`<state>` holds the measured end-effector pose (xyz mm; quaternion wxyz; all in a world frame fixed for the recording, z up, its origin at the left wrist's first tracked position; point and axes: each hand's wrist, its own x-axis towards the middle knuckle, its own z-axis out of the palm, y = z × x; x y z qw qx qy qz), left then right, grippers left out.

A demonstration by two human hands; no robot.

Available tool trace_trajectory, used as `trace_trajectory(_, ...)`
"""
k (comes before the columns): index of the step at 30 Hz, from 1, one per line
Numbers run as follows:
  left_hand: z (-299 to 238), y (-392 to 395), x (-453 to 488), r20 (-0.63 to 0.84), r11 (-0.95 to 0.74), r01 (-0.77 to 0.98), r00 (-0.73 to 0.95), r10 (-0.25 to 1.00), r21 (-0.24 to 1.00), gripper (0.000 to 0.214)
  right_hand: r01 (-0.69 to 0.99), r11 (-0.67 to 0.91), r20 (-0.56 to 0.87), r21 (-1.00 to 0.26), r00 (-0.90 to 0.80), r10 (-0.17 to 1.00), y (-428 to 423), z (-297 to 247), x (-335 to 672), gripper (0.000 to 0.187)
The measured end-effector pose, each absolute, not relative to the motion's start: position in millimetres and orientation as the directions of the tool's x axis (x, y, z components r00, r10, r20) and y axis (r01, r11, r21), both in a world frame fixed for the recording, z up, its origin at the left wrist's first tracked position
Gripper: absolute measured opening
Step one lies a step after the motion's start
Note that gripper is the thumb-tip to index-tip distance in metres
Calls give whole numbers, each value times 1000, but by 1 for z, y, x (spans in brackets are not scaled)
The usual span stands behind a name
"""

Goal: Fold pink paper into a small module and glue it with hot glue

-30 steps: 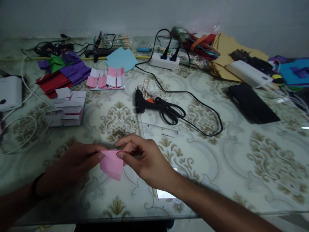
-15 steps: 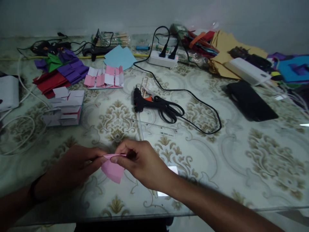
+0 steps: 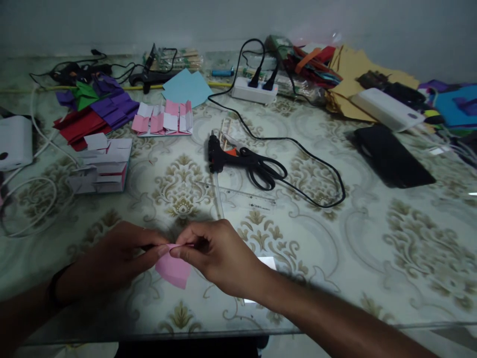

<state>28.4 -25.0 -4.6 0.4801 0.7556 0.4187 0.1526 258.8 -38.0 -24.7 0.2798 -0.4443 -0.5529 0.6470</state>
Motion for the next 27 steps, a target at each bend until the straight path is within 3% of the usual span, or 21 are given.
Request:
trace_trajectory(13, -10, -25, 28, -134, -263, 463, 663, 736, 846, 30, 119, -178, -214, -977, -554, 805, -42, -27, 260, 29)
trace_trajectory(21, -3, -19, 20, -140, -246, 468, 647, 750, 849, 42, 73, -357, -333, -931, -565, 755, -33, -24, 267, 36)
trace_trajectory(24, -4, -15, 19, -120, -224, 465, 602, 789, 857, 41, 51, -335, -306, -941, -548, 778, -28, -23, 270, 35)
trace_trajectory(27, -10, -12, 20, -157, -111, 479, 484, 861, 871, 37, 51, -214, -213, -976, -451, 867, -26, -24, 272, 27)
